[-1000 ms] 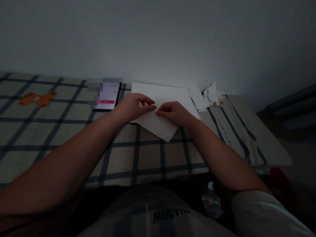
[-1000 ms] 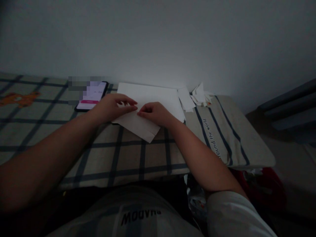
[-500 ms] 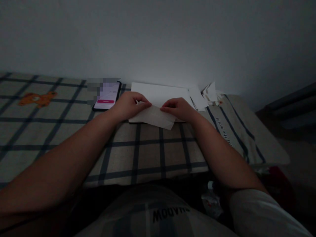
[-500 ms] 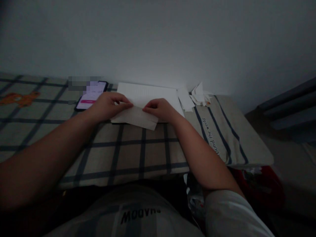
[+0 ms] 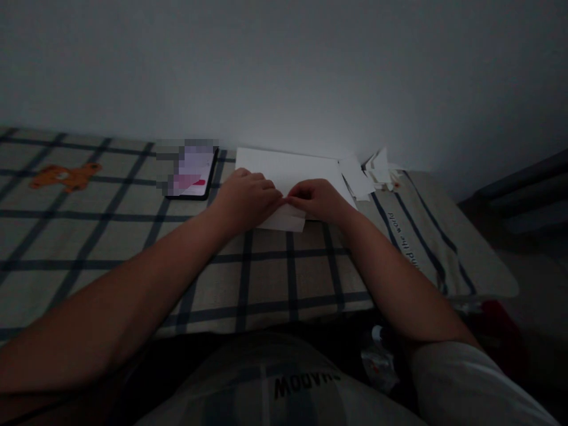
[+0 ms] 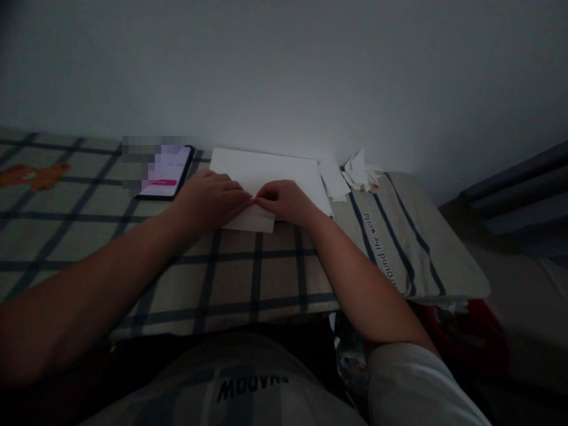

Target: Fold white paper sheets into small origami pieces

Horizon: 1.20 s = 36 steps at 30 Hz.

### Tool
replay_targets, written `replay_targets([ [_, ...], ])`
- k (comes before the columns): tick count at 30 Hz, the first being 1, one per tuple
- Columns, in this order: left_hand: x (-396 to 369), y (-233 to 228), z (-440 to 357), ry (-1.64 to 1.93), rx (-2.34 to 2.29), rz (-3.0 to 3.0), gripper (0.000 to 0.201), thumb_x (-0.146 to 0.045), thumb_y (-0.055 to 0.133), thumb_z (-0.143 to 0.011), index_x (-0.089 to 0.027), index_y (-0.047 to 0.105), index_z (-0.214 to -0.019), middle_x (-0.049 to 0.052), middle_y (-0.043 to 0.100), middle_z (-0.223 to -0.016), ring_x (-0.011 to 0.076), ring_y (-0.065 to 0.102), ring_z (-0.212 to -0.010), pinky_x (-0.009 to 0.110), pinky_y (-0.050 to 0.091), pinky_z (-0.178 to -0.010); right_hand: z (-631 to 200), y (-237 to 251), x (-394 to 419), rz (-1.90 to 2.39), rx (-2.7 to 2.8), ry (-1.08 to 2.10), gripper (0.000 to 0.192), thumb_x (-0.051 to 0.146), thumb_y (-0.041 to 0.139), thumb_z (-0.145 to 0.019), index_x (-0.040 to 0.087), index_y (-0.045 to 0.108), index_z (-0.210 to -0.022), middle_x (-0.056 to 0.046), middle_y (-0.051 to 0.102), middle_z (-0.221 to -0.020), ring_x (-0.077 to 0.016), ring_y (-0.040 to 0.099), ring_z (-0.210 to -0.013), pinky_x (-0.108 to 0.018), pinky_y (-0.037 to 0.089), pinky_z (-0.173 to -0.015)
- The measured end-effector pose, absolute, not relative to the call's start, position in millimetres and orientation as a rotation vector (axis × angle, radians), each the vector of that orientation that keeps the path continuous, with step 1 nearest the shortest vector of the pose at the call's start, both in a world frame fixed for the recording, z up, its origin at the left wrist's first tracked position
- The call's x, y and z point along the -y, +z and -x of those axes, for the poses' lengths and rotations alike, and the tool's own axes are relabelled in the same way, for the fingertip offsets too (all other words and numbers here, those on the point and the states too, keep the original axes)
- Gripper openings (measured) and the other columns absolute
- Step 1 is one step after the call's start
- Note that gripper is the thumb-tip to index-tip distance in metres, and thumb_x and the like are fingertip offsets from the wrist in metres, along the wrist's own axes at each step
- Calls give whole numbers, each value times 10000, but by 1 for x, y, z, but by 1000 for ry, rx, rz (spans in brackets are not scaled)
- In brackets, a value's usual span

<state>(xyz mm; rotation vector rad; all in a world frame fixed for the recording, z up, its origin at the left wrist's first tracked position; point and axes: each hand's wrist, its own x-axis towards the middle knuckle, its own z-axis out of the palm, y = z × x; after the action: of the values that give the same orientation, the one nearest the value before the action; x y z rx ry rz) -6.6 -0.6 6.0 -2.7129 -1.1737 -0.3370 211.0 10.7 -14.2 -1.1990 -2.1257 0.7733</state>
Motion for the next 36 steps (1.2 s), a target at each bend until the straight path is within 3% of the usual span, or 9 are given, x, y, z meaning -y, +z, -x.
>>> replay_targets([
  [5,1,4,2,-331,1182,2725,351,-346,424,-1003,-237,758,-993,78,768,-991,261,672,-953,394,397,-819,-208,-12,-7,1179,2140,706,240,390,646,-858,169,740,-848,-37,712,-778,-146,570,-706,-306,429,-672],
  [16,-15,6,14,-480,1377,2782,332,-373,495,-951,-235,792,-1000,72,776,-956,263,689,-975,370,424,-861,-221,-7,-17,1270,2080,730,210,362,661,-835,166,714,-781,-23,681,-685,-135,571,-644,-287,425,-630],
  [27,-16,5,19,-699,1632,2766,318,-445,577,-890,-234,809,-936,75,757,-854,240,656,-800,345,445,-723,-227,-6,-22,1261,1947,751,186,342,662,-847,167,689,-791,-27,671,-694,-134,599,-623,-299,471,-643],
  [36,-27,-5,21,-1518,2128,2532,222,-399,623,-817,-196,709,-794,40,694,-761,192,593,-713,318,442,-645,-231,-9,-27,1230,1682,713,211,405,664,-835,206,600,-812,30,582,-635,-111,541,-555,-279,456,-568],
])
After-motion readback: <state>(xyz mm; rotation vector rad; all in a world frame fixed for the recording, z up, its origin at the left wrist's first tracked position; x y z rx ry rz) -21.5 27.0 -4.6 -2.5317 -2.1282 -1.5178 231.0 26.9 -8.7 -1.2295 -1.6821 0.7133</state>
